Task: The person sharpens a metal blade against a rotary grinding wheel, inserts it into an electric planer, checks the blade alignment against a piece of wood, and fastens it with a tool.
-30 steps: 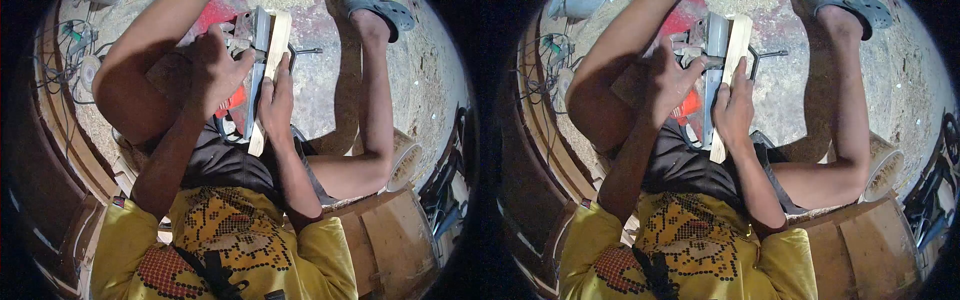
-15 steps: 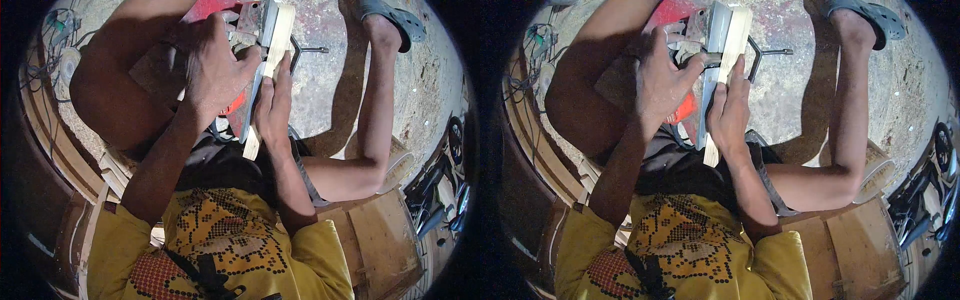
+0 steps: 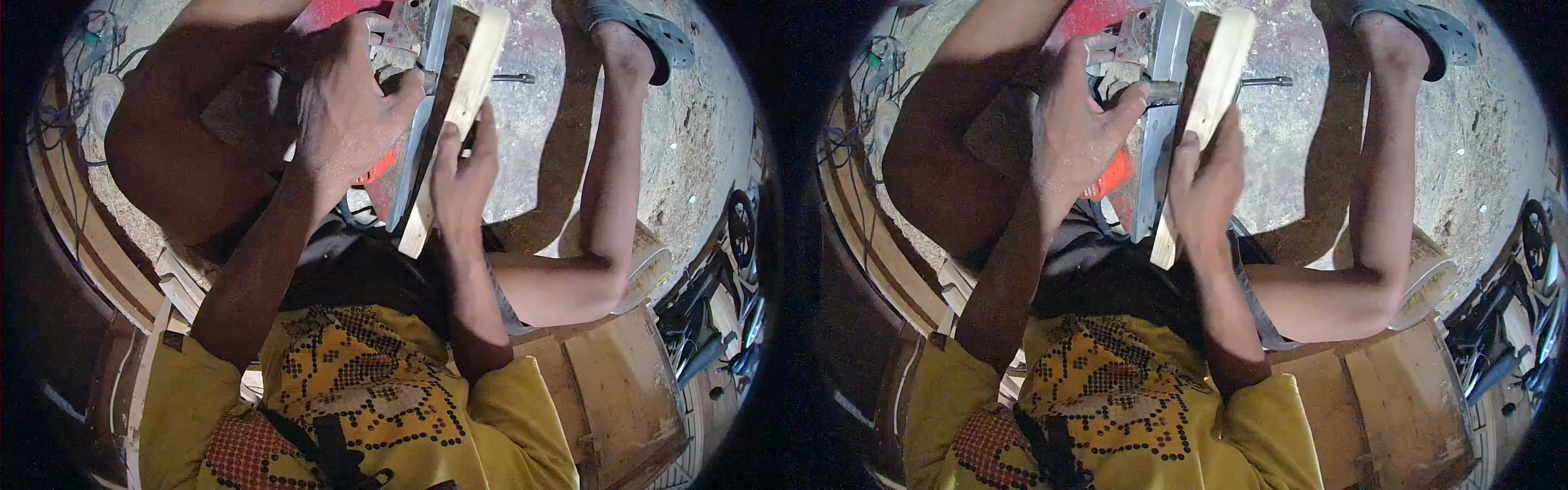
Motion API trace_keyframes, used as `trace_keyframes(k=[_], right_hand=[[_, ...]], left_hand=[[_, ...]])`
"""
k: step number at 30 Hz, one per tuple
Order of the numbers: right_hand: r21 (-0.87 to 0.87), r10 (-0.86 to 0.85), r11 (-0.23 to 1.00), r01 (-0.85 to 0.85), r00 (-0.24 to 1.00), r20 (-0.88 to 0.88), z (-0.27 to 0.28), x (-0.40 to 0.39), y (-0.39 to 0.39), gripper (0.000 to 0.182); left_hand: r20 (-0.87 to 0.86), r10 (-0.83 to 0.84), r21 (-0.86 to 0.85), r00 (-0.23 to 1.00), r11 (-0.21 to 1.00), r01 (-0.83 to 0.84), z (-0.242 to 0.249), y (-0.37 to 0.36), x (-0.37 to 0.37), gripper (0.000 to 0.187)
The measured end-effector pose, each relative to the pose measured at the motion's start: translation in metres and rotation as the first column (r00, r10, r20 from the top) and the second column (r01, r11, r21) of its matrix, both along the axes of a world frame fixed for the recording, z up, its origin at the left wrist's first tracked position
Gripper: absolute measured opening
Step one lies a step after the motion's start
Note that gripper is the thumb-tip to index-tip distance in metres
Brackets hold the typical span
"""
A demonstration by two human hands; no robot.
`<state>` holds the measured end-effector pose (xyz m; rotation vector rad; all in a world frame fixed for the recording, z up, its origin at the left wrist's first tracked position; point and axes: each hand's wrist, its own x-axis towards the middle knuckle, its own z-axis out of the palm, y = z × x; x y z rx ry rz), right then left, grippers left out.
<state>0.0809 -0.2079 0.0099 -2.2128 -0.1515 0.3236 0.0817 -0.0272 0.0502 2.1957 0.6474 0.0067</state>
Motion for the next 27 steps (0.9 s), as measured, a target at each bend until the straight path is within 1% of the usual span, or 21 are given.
trace_keyframes(k=[1, 2, 3, 4, 5, 6, 7, 9, 10, 11, 13, 14, 15, 17, 18, 19, 20, 21, 22, 24, 27], right_hand=[[-0.075, 0.010, 0.997, -0.007, 0.999, 0.045, 0.004, 0.007, -0.005, 0.068], [-0.170, 0.003, 0.985, 0.008, 0.998, 0.062, 0.011, 0.013, -0.009, 0.065], [-0.335, 0.047, 0.942, -0.002, 0.991, 0.126, 0.018, 0.022, -0.012, 0.066], [-0.427, 0.066, 0.904, 0.011, 0.984, 0.165, 0.018, 0.030, -0.018, 0.068], [-0.516, 0.088, 0.856, 0.029, 0.976, 0.201, 0.018, 0.035, -0.021, 0.069], [-0.522, 0.011, 0.845, 0.118, 0.971, 0.237, 0.025, 0.039, -0.019, 0.057], [-0.519, 0.007, 0.846, 0.123, 0.970, 0.241, 0.026, 0.044, -0.022, 0.057], [-0.339, 0.217, 0.937, -0.087, 0.905, 0.367, 0.020, 0.062, -0.026, 0.034], [-0.253, 0.251, 0.945, -0.206, 0.955, 0.159, 0.031, 0.068, -0.015, 0.023], [-0.250, 0.242, 0.948, -0.198, 0.957, 0.162, 0.023, 0.071, -0.013, 0.023], [-0.179, 0.517, 0.856, -0.486, 0.822, 0.241, 0.003, 0.085, -0.006, 0.020], [-0.167, 0.554, 0.833, -0.528, 0.794, 0.253, -0.002, 0.089, -0.005, 0.019], [-0.163, 0.553, 0.833, -0.528, 0.792, 0.258, -0.002, 0.092, -0.004, 0.019], [-0.186, 0.602, 0.798, -0.572, 0.752, 0.269, -0.001, 0.096, -0.004, 0.019], [-0.182, 0.601, 0.799, -0.573, 0.753, 0.268, -0.002, 0.097, -0.003, 0.019], [-0.203, 0.633, 0.774, -0.600, 0.718, 0.289, -0.003, 0.098, -0.003, 0.018], [-0.225, 0.663, 0.748, -0.624, 0.683, 0.308, -0.004, 0.099, -0.004, 0.017], [-0.224, 0.661, 0.750, -0.623, 0.686, 0.304, -0.006, 0.099, -0.005, 0.017], [-0.201, 0.663, 0.746, -0.635, 0.677, 0.319, -0.009, 0.099, -0.004, 0.017], [-0.175, 0.663, 0.742, -0.647, 0.670, 0.335, -0.013, 0.099, -0.004, 0.016], [-0.171, 0.672, 0.730, -0.661, 0.651, 0.353, -0.019, 0.100, -0.004, 0.015]], left_hand=[[0.004, 0.000, 0.003, 1.000, 1.000, 0.000, 0.002, 0.001, 0.000, 0.051], [0.111, -0.053, 0.074, 0.992, 0.996, 0.045, 0.004, 0.001, -0.001, 0.044], [0.213, -0.114, 0.148, 0.970, 0.985, 0.084, 0.006, 0.001, -0.002, 0.037], [0.218, -0.120, 0.149, 0.969, 0.985, 0.088, 0.008, 0.000, -0.004, 0.037], [0.206, -0.117, 0.112, 0.972, 0.989, 0.095, 0.009, -0.003, -0.006, 0.030], [0.195, -0.113, 0.076, 0.974, 0.992, 0.100, 0.010, -0.005, -0.008, 0.023], [0.199, -0.117, 0.080, 0.973, 0.991, 0.103, 0.005, -0.004, -0.009, 0.023], [0.273, -0.212, 0.217, 0.938, 0.964, 0.154, -0.010, 0.000, -0.009, 0.025], [0.274, -0.219, 0.222, 0.936, 0.962, 0.161, -0.009, 0.000, -0.010, 0.025], [0.244, -0.205, 0.217, 0.948, 0.964, 0.153, -0.008, -0.002, -0.011, 0.024], [0.220, -0.199, 0.216, 0.955, 0.965, 0.151, -0.004, -0.002, -0.009, 0.023], [0.259, -0.261, 0.309, 0.930, 0.935, 0.176, -0.003, 0.000, -0.007, 0.023], [0.288, -0.321, 0.401, 0.902, 0.896, 0.191, -0.002, 0.002, -0.006, 0.024], [0.294, -0.337, 0.418, 0.895, 0.887, 0.196, -0.004, 0.003, -0.006, 0.025], [0.304, -0.354, 0.428, 0.885, 0.880, 0.205, -0.007, 0.003, -0.006, 0.027], [0.302, -0.355, 0.429, 0.885, 0.879, 0.207, -0.010, 0.004, -0.005, 0.027], [0.338, -0.376, 0.454, 0.863, 0.868, 0.200, -0.014, 0.006, -0.004, 0.029], [0.372, -0.396, 0.478, 0.839, 0.857, 0.193, -0.014, 0.006, -0.003, 0.031], [0.370, -0.399, 0.477, 0.839, 0.857, 0.197, -0.012, 0.005, -0.004, 0.031], [0.298, -0.354, 0.412, 0.886, 0.885, 0.215, -0.008, 0.003, -0.005, 0.020], [0.293, -0.362, 0.430, 0.885, 0.877, 0.216, -0.010, 0.004, -0.004, 0.021]])
